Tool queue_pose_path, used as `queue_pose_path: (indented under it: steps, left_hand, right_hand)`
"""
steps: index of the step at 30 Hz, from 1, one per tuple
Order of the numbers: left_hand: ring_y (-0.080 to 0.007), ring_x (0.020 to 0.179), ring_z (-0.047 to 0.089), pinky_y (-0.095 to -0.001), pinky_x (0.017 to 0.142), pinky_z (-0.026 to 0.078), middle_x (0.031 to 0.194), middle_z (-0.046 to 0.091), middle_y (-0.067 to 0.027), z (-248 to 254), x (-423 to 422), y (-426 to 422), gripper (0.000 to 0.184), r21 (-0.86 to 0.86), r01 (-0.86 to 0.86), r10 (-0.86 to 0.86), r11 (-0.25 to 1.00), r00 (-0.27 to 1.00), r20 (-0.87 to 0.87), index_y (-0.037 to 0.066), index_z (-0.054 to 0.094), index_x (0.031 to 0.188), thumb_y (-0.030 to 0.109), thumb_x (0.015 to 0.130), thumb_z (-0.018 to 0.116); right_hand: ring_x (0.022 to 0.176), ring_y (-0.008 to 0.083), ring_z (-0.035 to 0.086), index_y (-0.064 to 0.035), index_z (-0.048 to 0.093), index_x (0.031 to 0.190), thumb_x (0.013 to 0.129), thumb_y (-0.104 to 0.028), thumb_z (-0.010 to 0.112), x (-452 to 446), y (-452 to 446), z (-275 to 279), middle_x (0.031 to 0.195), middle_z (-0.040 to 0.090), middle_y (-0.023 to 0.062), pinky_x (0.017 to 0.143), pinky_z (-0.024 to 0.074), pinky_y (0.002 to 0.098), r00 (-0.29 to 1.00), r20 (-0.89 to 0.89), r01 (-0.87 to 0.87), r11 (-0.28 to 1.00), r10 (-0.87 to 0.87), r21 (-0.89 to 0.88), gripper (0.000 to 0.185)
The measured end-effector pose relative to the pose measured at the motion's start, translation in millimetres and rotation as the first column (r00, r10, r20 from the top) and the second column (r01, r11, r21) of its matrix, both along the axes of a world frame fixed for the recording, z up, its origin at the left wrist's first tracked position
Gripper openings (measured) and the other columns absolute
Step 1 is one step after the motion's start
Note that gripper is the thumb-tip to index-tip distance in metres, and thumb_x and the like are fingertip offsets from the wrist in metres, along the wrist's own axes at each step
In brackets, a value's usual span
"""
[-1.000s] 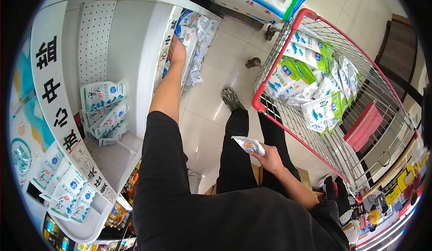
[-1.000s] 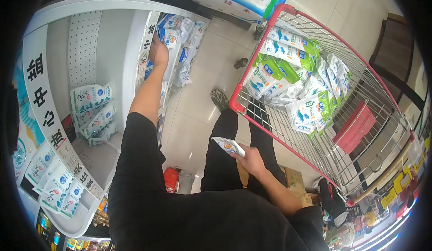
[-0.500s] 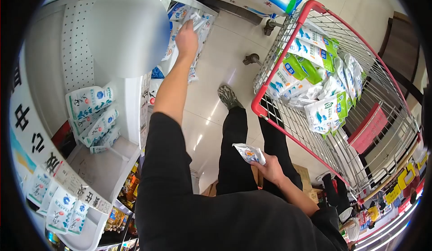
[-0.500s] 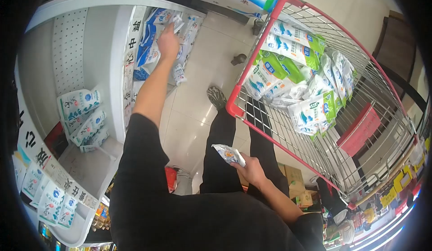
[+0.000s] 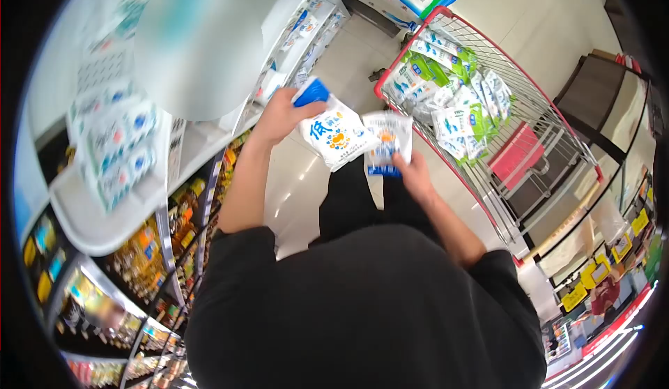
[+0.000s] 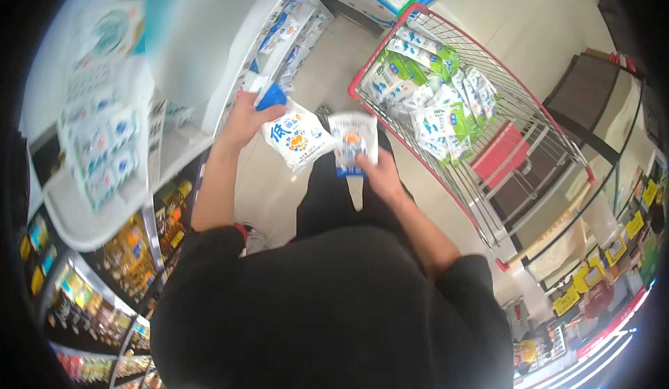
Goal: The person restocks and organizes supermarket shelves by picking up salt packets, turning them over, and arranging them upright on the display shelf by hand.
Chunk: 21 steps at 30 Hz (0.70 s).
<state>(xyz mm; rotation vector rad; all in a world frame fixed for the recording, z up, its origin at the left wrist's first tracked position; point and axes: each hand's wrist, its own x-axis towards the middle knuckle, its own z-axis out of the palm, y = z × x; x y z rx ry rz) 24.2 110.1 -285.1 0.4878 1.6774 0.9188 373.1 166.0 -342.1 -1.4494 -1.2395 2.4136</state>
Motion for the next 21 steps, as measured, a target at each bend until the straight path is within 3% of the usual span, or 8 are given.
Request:
queue_pose_path:
  steps: [1,2,4,7,9,11,16,21]
  left_hand:
    - [-0.0151,0.080,0.072,-0.0316,0.073,0.056,0.090,0.079,-0.0121,34,6,-1,0.038,-0.045,0.167,-0.167,0.985,0.986,0.000,-0.007,0.078,0.102,0.026,0.087,0.088]
    - [-0.0151,0.080,0.072,-0.0316,0.073,0.056,0.090,0.079,-0.0121,71,14,7,0.038,-0.027,0.144,-0.145,0.989,0.989,-0.020,-0.007,0.078,0.102,0.026,0.087,0.088]
    - [-0.0202,0.079,0.074,-0.0346,0.074,0.056,0.088,0.078,-0.0149,137,46,16,0.048,0.125,0.440,-0.398,0.889,0.879,-0.262,-0.006,0.078,0.102,0.036,0.082,0.090]
    - [-0.0243,0.078,0.074,-0.0371,0.075,0.057,0.087,0.077,-0.0171,187,85,9,0.052,0.127,0.197,-0.127,0.972,0.897,-0.424,-0.006,0.077,0.100,0.040,0.081,0.090]
    - [-0.0206,0.081,0.075,-0.0343,0.074,0.057,0.089,0.079,-0.0158,209,98,-1,0.049,0.189,0.086,0.002,0.978,0.906,-0.422,-0.007,0.076,0.107,0.036,0.085,0.089]
    - [-0.0178,0.089,0.075,-0.0351,0.078,0.058,0.097,0.079,-0.0125,235,114,-17,0.042,0.251,-0.198,0.239,0.948,0.960,-0.145,-0.006,0.070,0.122,0.022,0.094,0.083]
    - [-0.0228,0.118,0.071,-0.0367,0.106,0.054,0.126,0.074,-0.0164,259,139,-77,0.058,0.398,-0.183,0.188,0.899,0.982,0.026,-0.006,0.059,0.140,0.003,0.089,0.085]
    - [-0.0250,0.120,0.070,-0.0394,0.108,0.054,0.134,0.070,-0.0190,262,162,-98,0.071,0.478,-0.344,0.323,0.808,0.938,0.129,-0.006,0.051,0.147,-0.002,0.086,0.087]
  right_hand:
    - [0.110,0.0184,0.072,0.0088,0.062,0.135,0.105,-0.021,0.069,1,6,17,0.126,0.074,0.0139,0.100,0.0569,0.0359,0.996,-0.069,0.058,0.996,-0.063,-0.070,0.043]
    - [0.113,0.0187,0.071,0.0085,0.060,0.137,0.105,-0.023,0.070,-1,14,37,0.128,0.073,0.0139,0.102,0.0561,0.0363,0.986,-0.166,0.024,0.998,-0.032,-0.050,0.047]
    - [0.117,0.0188,0.069,0.0064,0.057,0.141,0.097,-0.024,0.080,-10,26,92,0.130,0.072,0.0121,0.105,0.0549,0.0375,0.936,-0.351,-0.067,0.995,0.037,-0.074,0.059]
    - [0.118,0.0184,0.069,0.0054,0.055,0.142,0.090,-0.016,0.087,-32,35,201,0.130,0.072,0.0114,0.105,0.0552,0.0374,0.891,-0.333,-0.309,0.949,0.309,0.057,0.064]
    - [0.119,0.0183,0.069,0.0041,0.056,0.141,0.085,-0.010,0.091,-35,28,228,0.130,0.072,0.0110,0.104,0.0556,0.0374,0.890,-0.334,-0.299,0.950,0.311,0.087,0.068]
    - [0.120,0.0186,0.069,0.0037,0.056,0.141,0.087,-0.009,0.090,-34,22,244,0.131,0.072,0.0115,0.105,0.0559,0.0373,0.878,-0.406,-0.244,0.967,0.254,0.077,0.065]
    - [0.119,0.0202,0.071,0.0049,0.057,0.142,0.087,-0.005,0.089,-28,10,259,0.133,0.072,0.0144,0.105,0.0572,0.0376,0.835,-0.433,-0.270,0.939,0.339,0.214,0.064]
    - [0.117,0.0204,0.072,0.0048,0.059,0.139,0.086,-0.007,0.090,-33,12,270,0.130,0.074,0.0147,0.101,0.0584,0.0372,0.807,-0.386,-0.320,0.881,0.446,0.348,0.062]
